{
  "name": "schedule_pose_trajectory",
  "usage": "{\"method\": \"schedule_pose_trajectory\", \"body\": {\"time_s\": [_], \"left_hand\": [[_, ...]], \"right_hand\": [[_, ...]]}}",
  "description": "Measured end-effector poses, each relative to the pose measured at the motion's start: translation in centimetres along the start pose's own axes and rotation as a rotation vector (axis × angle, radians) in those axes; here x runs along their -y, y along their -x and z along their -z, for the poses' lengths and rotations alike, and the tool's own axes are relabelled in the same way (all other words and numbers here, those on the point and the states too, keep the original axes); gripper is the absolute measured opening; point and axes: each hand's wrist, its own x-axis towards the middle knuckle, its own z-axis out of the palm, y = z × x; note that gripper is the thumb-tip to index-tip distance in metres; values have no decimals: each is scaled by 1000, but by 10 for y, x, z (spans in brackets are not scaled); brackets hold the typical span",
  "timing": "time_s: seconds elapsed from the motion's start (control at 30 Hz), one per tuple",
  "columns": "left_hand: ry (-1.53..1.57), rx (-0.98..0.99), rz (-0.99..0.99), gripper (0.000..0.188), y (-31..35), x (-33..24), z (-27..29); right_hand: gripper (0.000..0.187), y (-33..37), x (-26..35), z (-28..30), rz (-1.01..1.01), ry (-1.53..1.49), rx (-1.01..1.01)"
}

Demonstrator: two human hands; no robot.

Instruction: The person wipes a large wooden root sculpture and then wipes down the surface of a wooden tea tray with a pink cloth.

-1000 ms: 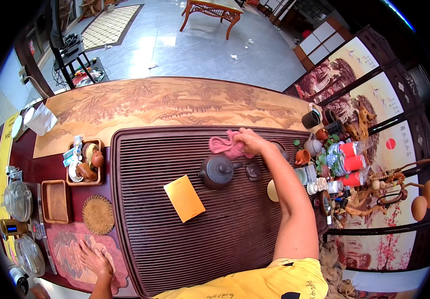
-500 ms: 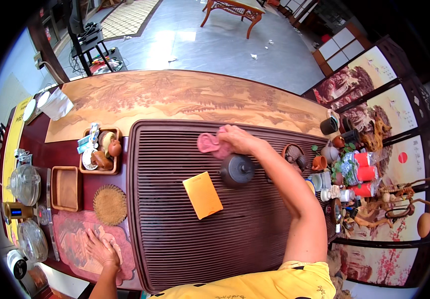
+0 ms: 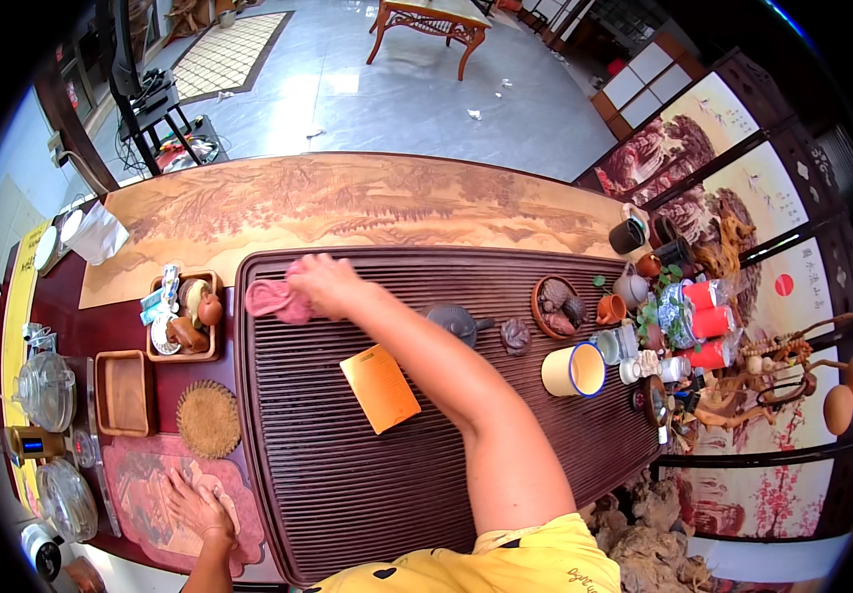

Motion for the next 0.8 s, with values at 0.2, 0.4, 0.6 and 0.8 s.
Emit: {"method": "schedule_pose_trajectory", "body": {"time_s": [0.2, 0.4, 0.6, 0.8], "left_hand": [[-30, -2, -2, 67, 0, 2, -4], [-47, 2, 5, 67, 1, 3, -3], [-49, 9, 8, 67, -1, 4, -4], [-47, 24, 26, 66, -1, 4, -5]], "right_hand": [[46, 79, -84, 10, -167, -30, 88], [33, 113, -98, -2, -200, -64, 22], [36, 138, -96, -6, -221, -97, 32], [50, 189, -146, -5, -444, 58, 59]]}}
